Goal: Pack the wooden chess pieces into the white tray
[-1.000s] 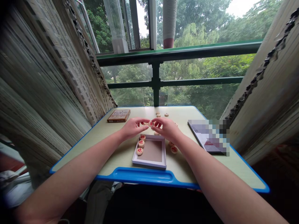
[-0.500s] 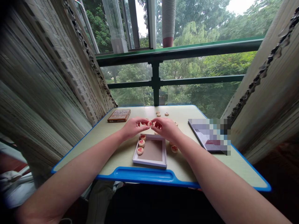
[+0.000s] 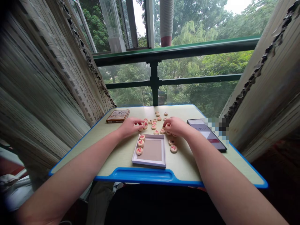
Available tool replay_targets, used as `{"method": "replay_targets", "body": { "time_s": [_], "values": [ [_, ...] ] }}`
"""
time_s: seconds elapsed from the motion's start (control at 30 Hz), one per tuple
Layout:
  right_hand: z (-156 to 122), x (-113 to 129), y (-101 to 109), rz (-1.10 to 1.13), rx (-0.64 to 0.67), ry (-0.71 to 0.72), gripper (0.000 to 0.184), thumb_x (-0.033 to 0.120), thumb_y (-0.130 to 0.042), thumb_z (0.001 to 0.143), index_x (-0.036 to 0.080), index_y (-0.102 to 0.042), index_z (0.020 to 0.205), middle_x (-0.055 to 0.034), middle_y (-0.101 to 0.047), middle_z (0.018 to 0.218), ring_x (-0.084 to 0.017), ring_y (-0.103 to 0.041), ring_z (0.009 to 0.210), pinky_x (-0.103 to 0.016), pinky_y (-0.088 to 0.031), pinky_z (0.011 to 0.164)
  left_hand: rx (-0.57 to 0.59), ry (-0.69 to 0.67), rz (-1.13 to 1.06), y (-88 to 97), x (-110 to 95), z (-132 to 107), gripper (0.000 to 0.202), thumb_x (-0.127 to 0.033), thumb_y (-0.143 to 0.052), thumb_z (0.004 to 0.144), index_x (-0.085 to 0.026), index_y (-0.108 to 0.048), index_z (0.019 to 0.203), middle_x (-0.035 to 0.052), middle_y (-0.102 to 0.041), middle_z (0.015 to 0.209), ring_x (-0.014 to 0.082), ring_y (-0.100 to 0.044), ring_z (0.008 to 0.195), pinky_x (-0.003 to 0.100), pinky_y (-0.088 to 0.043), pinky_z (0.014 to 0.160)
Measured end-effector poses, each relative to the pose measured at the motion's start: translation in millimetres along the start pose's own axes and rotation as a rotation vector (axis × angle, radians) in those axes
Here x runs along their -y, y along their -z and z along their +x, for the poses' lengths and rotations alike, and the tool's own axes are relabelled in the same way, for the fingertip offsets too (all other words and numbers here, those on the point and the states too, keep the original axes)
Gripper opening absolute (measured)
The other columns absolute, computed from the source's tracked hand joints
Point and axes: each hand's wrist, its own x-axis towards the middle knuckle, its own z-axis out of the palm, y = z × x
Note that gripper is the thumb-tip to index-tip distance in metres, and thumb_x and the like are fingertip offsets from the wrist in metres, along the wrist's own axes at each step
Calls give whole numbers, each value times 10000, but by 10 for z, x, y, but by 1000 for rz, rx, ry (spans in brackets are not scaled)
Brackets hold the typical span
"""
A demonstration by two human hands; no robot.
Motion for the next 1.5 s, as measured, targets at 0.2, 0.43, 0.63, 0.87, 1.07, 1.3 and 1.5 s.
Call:
{"method": "replay_targets", "body": {
  "time_s": [0.2, 0.43, 0.63, 0.87, 1.07, 1.3, 1.5],
  "values": [
    [-74, -2, 60, 65, 132, 71, 242, 308, -592, 711, 258, -697, 924, -41, -618, 913, -163, -574, 750, -236, -431, 643, 89, -38, 149, 5, 49, 6, 384, -479, -584, 725, -226, -697, 991, 41, -636, 752, 190, -539, 768, 286, -419, 687],
    [-8, -26, -49, -2, 90, 128, 245, 370, -615, 691, 212, -662, 873, -61, -609, 884, -179, -571, 758, -252, -431, 642, 185, -2, 73, 7, 2, -9, 380, -465, -607, 707, -234, -695, 996, 40, -624, 802, 169, -553, 736, 258, -427, 671],
    [9, -32, -58, -8, 101, 126, 292, 417, -632, 678, 188, -643, 859, -75, -601, 883, -188, -564, 764, -267, -434, 650, 194, -34, 53, -26, 37, 11, 346, -387, -614, 704, -219, -685, 998, 26, -627, 812, 162, -562, 749, 258, -425, 692],
    [-18, -26, -17, 62, 124, 164, 321, 330, -595, 712, 236, -656, 1013, -64, -602, 939, -176, -574, 812, -264, -439, 733, 176, -60, 28, -39, 47, 7, 335, -369, -611, 705, -209, -683, 991, 30, -634, 842, 162, -573, 763, 272, -428, 729],
    [5, -27, -41, -23, 98, 147, 308, 466, -585, 708, 187, -668, 809, -79, -611, 844, -194, -560, 761, -276, -435, 652, 169, -71, 35, -32, 32, 6, 323, -335, -622, 699, -202, -681, 986, 26, -633, 832, 163, -573, 774, 274, -432, 746],
    [-12, -61, -15, 7, 99, 210, 312, 397, -587, 716, 234, -667, 970, -70, -613, 896, -204, -563, 843, -291, -436, 726, 191, -104, 61, -25, 55, 9, 339, -326, -631, 704, -209, -668, 1020, 36, -615, 855, 162, -573, 782, 278, -443, 763],
    [-8, -16, -8, -14, 92, 208, 245, 372, -592, 709, 217, -691, 870, -64, -623, 851, -204, -562, 826, -289, -430, 716, 189, -130, 62, -37, 30, -3, 334, -363, -603, 741, -210, -665, 1032, 52, -596, 876, 168, -563, 789, 285, -448, 765]
  ]
}}
